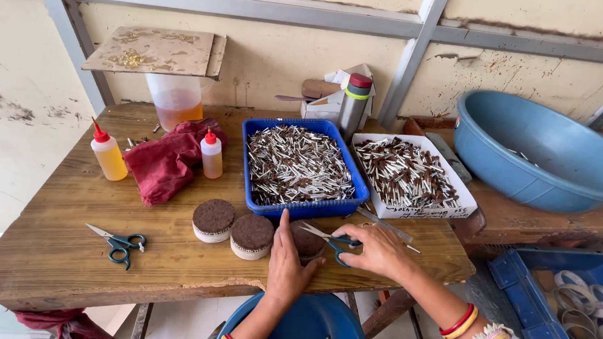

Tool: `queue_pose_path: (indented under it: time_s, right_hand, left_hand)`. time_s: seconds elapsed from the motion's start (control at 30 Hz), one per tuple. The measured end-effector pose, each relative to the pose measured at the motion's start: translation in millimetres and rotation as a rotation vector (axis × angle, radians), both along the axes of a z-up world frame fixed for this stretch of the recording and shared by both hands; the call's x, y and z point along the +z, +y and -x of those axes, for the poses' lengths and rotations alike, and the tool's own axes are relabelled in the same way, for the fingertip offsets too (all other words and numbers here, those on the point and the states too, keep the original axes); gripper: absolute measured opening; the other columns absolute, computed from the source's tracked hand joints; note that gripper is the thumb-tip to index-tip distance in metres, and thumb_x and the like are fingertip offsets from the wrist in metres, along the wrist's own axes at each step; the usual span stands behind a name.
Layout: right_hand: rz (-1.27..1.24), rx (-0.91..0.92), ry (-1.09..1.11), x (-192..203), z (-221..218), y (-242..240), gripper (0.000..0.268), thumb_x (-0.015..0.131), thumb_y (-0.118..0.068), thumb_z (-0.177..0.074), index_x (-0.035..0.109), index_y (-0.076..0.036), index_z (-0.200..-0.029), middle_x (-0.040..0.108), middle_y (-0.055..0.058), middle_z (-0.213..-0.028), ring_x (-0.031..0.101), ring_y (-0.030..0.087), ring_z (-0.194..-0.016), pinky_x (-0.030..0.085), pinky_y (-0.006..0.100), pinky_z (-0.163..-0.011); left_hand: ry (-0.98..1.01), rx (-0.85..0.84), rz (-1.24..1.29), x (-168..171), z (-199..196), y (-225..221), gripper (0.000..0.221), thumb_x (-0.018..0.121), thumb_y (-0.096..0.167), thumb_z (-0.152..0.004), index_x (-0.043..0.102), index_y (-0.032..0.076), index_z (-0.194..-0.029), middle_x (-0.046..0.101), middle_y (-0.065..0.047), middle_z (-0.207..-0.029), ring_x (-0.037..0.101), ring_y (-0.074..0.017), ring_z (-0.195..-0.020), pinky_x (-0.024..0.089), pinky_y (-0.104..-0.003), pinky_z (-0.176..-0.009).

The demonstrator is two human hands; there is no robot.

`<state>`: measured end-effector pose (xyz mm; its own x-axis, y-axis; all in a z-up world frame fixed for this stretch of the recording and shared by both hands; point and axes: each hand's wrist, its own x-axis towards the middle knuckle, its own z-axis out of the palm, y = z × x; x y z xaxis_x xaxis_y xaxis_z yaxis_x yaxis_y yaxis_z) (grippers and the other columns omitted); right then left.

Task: The person is sorting small metal and white components from a bucket and assembling them into circular containers or trays.

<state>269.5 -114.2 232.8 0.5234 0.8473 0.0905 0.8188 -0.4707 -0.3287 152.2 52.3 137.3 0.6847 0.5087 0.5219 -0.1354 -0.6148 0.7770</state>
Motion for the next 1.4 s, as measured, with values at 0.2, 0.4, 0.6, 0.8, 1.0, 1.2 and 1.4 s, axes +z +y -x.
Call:
queue_pose_path:
  time_s: [0.2, 0.4, 0.6, 0.8, 1.0, 1.2, 1.4]
  right_hand:
    - [-0.042, 0.014, 0.028, -10, 2, -1, 0.041, 0.081, -0.031, -0.072, 0.074, -0.03, -0.113, 0.081, 0.003, -0.089, 0.075, 0.017, -0.077, 0.058, 0.035, -0.068]
    - [0.08, -0.032, 0.015, -28, -24, -9, 0.041, 0.081, -0.034, -0.076, 0.072, -0.032, -0.115, 0.078, 0.001, -0.095, 0.072, 0.017, -0.076, 0.054, 0.041, -0.065]
    - [0.032, -0.153, 0.466, -45, -55, -16, 0.043, 0.078, -0.035, -0.08, 0.064, -0.023, -0.119, 0.073, 0.0, -0.082, 0.072, 0.017, -0.08, 0.053, 0.038, -0.073]
    - [0.022, -0.041, 0.338, -51, -66, -15, 0.047, 0.076, -0.028, -0.078, 0.072, -0.024, -0.125, 0.073, -0.002, -0.079, 0.065, 0.011, -0.074, 0.052, 0.032, -0.07]
    - [-0.091, 0.17, 0.24, -35, -54, -12, 0.05, 0.087, -0.018, -0.078, 0.068, -0.015, -0.123, 0.07, -0.002, -0.092, 0.062, 0.009, -0.087, 0.05, 0.031, -0.071]
    - [0.286, -0.218, 0.146, -32, -52, -7, 0.05, 0.079, -0.027, -0.081, 0.07, -0.029, -0.131, 0.078, 0.006, -0.111, 0.075, 0.021, -0.104, 0.056, 0.035, -0.091]
    - [-0.262, 0.344, 0.09, -29, 5, 15, 0.096, 0.088, -0.04, -0.073, 0.043, -0.01, -0.153, 0.051, 0.019, -0.148, 0.052, 0.035, -0.134, 0.041, 0.045, -0.11]
  left_hand:
    - [0.123, -0.254, 0.138, 1, 4, 21, 0.139, 0.095, 0.018, -0.058, 0.001, 0.009, -0.16, 0.058, -0.022, -0.136, 0.057, -0.0371, -0.128, 0.044, -0.042, -0.112]
    - [0.206, -0.294, 0.111, 1, 9, 26, 0.137, 0.093, 0.022, -0.058, 0.004, 0.011, -0.161, 0.058, -0.021, -0.137, 0.057, -0.0353, -0.13, 0.043, -0.042, -0.114]
    - [0.273, -0.198, -0.032, 21, 14, 17, 0.131, 0.101, 0.032, -0.058, 0.017, 0.012, -0.157, 0.05, -0.021, -0.141, 0.048, -0.0371, -0.133, 0.037, -0.045, -0.116]
    - [0.077, -0.411, 0.021, 2, 10, 28, 0.116, 0.085, 0.014, -0.065, 0.019, 0.006, -0.16, 0.049, -0.023, -0.15, 0.046, -0.0374, -0.142, 0.036, -0.045, -0.119]
    - [0.205, -0.482, 0.211, 18, 16, 31, 0.119, 0.085, 0.024, -0.062, 0.016, 0.008, -0.158, 0.055, -0.018, -0.144, 0.053, -0.0311, -0.137, 0.039, -0.039, -0.117]
    - [0.286, -0.27, -0.103, 18, 14, 23, 0.12, 0.098, 0.034, -0.064, 0.022, 0.01, -0.153, 0.047, -0.02, -0.149, 0.044, -0.0359, -0.138, 0.034, -0.043, -0.116]
    - [0.171, -0.786, 0.668, 0, -16, 37, 0.109, 0.083, 0.039, -0.076, 0.021, 0.015, -0.162, 0.053, -0.017, -0.149, 0.054, -0.0284, -0.138, 0.042, -0.037, -0.115]
